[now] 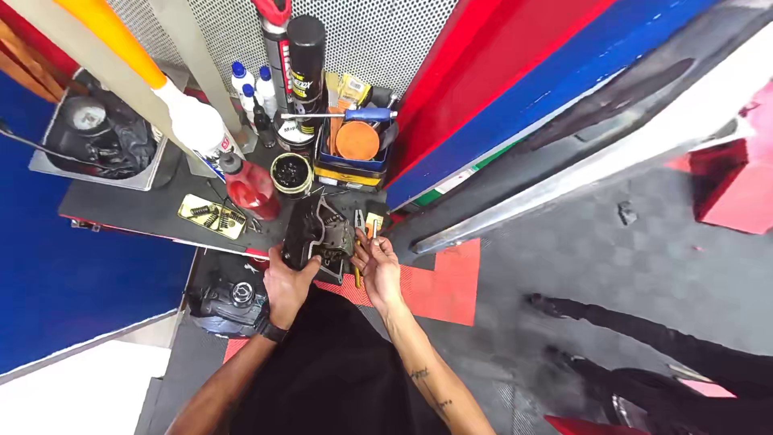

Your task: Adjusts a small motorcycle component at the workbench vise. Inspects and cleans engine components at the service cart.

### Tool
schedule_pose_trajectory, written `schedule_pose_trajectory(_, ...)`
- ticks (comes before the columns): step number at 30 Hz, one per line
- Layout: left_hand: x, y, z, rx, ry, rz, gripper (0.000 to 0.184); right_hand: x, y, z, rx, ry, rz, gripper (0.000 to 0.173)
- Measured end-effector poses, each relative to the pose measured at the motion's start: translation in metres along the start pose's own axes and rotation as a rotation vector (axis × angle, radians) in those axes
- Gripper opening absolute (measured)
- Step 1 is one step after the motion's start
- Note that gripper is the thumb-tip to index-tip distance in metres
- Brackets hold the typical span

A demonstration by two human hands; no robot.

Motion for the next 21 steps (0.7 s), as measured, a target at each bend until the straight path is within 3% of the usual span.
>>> schedule_pose_trajectory(9, -0.035, 0.032, 0.002, -0.179, -0.189, 0.109, 0.095, 0.037, -0.002, 0.023, -0.017, -0.16, 0.047, 0.014)
schedule_pose_trajectory(14, -0.049, 0.032, -0.006, -0.436, -0.177, 0.136, 0.122, 0.046, -0.003, 0.03, -0.003, -0.202, 0.023, 0.015)
schedule_pose_trajectory(19, -0.056, 0.025, -0.007, -0.858, -0.233, 0.223, 0.092, 0.049, -0.005, 0.031, -0.016, -0.231, 0.009, 0.017)
schedule_pose_trajectory(21, -0.057, 0.023, -0.006, -0.936, -0.282, 0.231, 0.084, 0.05, -0.006, 0.03, -0.027, -0.238, 0.009, 0.017)
Point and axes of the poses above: each hand's wrist, its own y-axis away from the middle knuckle, its own x-axis out of the back of the hand, z = x × y, the point moved 3 cm from there along -y, towards the middle knuckle, and after that the axes turned 3 degrees about x, right-handed, at the moved point
